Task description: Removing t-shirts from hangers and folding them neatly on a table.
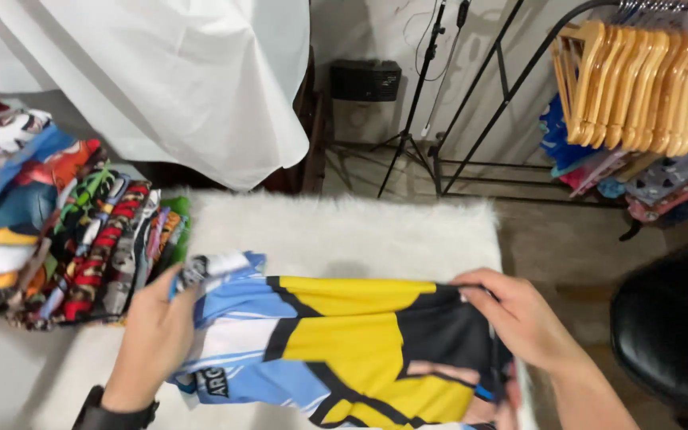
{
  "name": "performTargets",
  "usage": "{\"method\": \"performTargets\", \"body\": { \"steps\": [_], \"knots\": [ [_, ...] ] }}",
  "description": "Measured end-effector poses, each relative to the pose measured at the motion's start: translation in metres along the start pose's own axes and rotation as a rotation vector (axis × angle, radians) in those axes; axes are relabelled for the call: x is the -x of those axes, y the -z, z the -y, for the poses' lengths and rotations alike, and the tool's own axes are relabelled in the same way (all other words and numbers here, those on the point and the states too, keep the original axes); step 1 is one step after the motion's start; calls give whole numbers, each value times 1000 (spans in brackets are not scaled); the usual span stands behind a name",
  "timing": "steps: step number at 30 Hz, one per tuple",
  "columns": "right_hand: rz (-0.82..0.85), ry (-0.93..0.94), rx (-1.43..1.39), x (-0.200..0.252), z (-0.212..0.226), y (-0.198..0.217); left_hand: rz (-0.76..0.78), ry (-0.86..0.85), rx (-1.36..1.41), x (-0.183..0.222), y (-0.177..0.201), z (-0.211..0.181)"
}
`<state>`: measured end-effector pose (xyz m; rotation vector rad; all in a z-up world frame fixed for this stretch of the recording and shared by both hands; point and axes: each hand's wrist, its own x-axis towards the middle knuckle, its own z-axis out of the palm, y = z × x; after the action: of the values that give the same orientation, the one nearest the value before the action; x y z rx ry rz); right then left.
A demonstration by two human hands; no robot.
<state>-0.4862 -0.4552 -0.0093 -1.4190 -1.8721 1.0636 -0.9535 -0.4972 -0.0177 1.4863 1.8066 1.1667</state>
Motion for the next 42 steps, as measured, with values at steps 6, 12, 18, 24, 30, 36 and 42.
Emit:
{"method": "performTargets", "body": {
  "steps": [6, 12, 18, 24, 30, 36, 42],
  "knots": [
    [-322, -60, -115, -48, -35, -51, -203, -2, 186, -76, 34, 48],
    [-380, -128, -200, -40, -43, -61, -231, -79, 413, -80, 68, 24],
    [-149, 123, 417, -26, 43, -44, -254, -65, 430, -81, 93, 28],
    [-221, -30, 655, -12, 37, -27, -125, 94, 525, -79, 102, 110],
    [125, -269, -5, 7, 61, -53, 698, -169, -237, -41, 5, 21],
    [-92, 230, 7, 8, 48, -70, 1066, 200, -403, 31, -140, 44],
    [-442, 66, 90, 18, 44, -38, 479, -51, -190, 17, -158, 118]
  ]
}}
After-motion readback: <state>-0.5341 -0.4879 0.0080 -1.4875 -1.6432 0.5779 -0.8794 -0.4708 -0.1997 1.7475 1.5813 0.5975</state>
